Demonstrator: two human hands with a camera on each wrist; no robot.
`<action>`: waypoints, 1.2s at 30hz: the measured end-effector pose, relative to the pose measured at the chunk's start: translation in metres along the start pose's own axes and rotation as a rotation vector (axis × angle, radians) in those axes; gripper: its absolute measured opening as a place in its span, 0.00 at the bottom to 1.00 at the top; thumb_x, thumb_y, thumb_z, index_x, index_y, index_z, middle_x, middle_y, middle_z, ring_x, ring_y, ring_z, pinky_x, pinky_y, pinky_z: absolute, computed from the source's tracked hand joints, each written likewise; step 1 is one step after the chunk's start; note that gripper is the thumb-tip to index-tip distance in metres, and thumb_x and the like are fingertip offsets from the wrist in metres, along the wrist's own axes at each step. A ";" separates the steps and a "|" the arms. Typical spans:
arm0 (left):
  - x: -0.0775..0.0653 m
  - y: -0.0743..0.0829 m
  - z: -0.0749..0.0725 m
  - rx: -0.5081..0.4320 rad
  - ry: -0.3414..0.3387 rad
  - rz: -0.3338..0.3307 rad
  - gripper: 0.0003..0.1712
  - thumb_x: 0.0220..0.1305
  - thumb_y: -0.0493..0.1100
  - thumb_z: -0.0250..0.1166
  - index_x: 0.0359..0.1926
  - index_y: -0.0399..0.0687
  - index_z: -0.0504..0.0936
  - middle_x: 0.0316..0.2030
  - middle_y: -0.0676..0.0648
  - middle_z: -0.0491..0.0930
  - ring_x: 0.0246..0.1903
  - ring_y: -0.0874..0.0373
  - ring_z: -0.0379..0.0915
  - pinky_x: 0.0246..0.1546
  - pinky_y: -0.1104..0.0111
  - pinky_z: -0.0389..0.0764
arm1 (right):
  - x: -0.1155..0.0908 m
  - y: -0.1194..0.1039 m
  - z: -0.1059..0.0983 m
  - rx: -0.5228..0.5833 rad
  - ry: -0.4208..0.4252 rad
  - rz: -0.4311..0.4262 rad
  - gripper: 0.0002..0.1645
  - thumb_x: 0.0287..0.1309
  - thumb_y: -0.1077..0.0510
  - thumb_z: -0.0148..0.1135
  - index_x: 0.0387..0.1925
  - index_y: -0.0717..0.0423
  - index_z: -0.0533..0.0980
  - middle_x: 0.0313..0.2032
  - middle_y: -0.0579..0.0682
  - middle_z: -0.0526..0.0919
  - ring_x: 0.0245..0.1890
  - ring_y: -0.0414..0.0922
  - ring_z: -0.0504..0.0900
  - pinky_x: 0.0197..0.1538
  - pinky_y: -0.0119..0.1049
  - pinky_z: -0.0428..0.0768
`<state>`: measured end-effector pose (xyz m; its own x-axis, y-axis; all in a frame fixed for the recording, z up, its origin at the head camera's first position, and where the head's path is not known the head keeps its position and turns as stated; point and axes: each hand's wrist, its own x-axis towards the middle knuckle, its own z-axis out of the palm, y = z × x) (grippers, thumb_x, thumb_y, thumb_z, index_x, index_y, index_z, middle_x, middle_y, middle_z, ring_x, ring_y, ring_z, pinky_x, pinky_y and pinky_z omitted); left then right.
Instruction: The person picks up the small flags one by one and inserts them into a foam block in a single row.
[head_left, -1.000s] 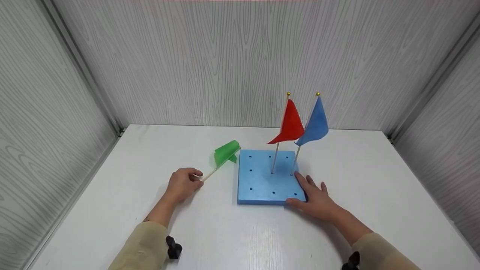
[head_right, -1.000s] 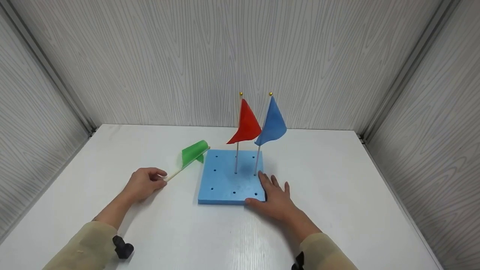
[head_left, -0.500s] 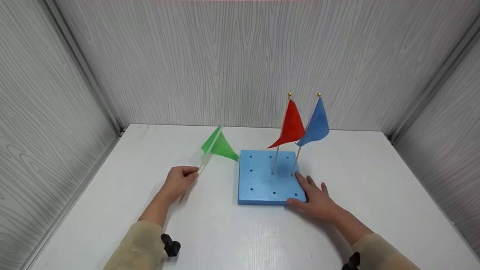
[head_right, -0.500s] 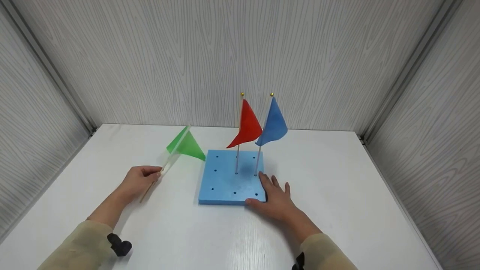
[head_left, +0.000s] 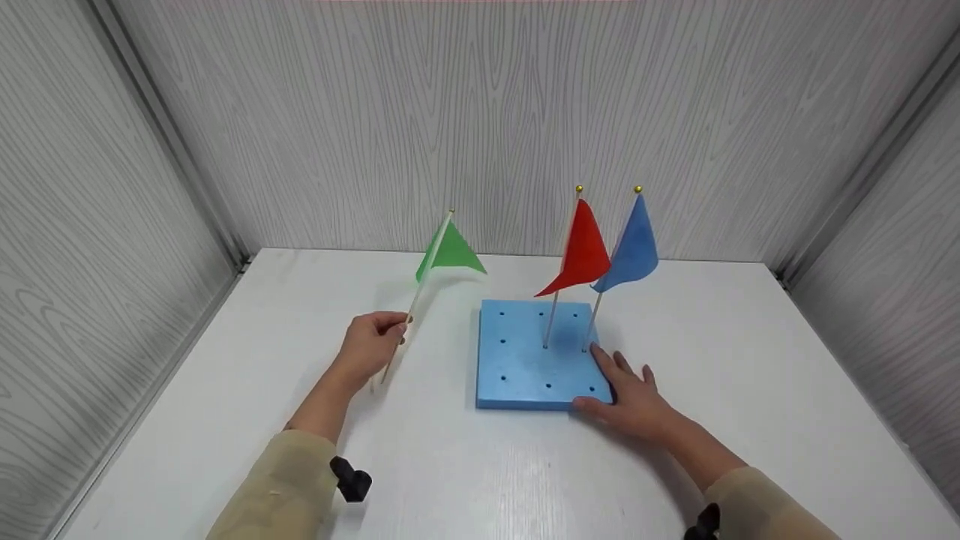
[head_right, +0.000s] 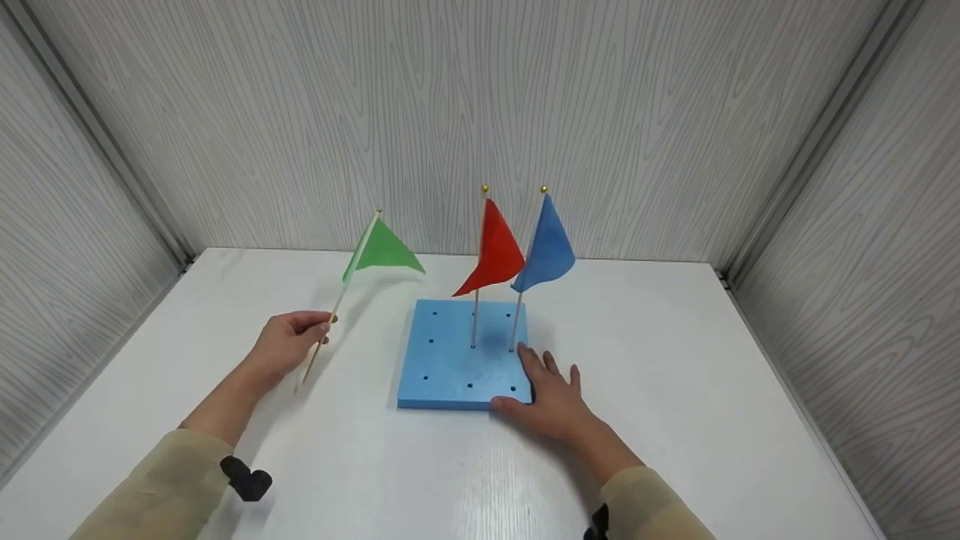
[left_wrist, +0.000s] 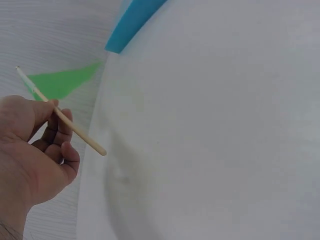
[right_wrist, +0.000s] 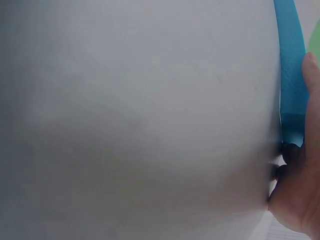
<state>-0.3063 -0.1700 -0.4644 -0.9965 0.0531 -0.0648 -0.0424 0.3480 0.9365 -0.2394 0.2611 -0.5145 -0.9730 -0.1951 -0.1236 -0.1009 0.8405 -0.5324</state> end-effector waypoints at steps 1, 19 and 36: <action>0.000 0.003 0.001 -0.004 0.000 0.007 0.17 0.81 0.35 0.56 0.63 0.34 0.82 0.59 0.35 0.81 0.49 0.52 0.79 0.46 0.70 0.79 | 0.000 0.000 0.000 -0.001 0.000 0.001 0.68 0.59 0.19 0.62 0.87 0.44 0.45 0.82 0.62 0.55 0.83 0.66 0.42 0.76 0.70 0.28; 0.003 0.042 0.035 -0.019 0.000 0.126 0.11 0.78 0.37 0.63 0.56 0.41 0.86 0.48 0.43 0.84 0.48 0.51 0.80 0.58 0.54 0.82 | -0.001 -0.001 -0.001 -0.006 -0.012 0.019 0.69 0.57 0.18 0.62 0.87 0.42 0.45 0.82 0.61 0.54 0.83 0.66 0.42 0.77 0.69 0.28; 0.005 0.070 0.082 -0.060 -0.070 0.256 0.14 0.82 0.36 0.57 0.60 0.39 0.84 0.52 0.42 0.85 0.51 0.52 0.83 0.59 0.59 0.82 | -0.003 -0.002 0.000 -0.007 0.009 -0.026 0.67 0.60 0.20 0.61 0.87 0.44 0.45 0.82 0.61 0.54 0.82 0.67 0.42 0.76 0.71 0.28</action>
<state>-0.3079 -0.0690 -0.4270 -0.9679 0.1977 0.1550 0.2040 0.2585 0.9442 -0.2367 0.2598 -0.5130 -0.9718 -0.2125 -0.1018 -0.1279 0.8385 -0.5296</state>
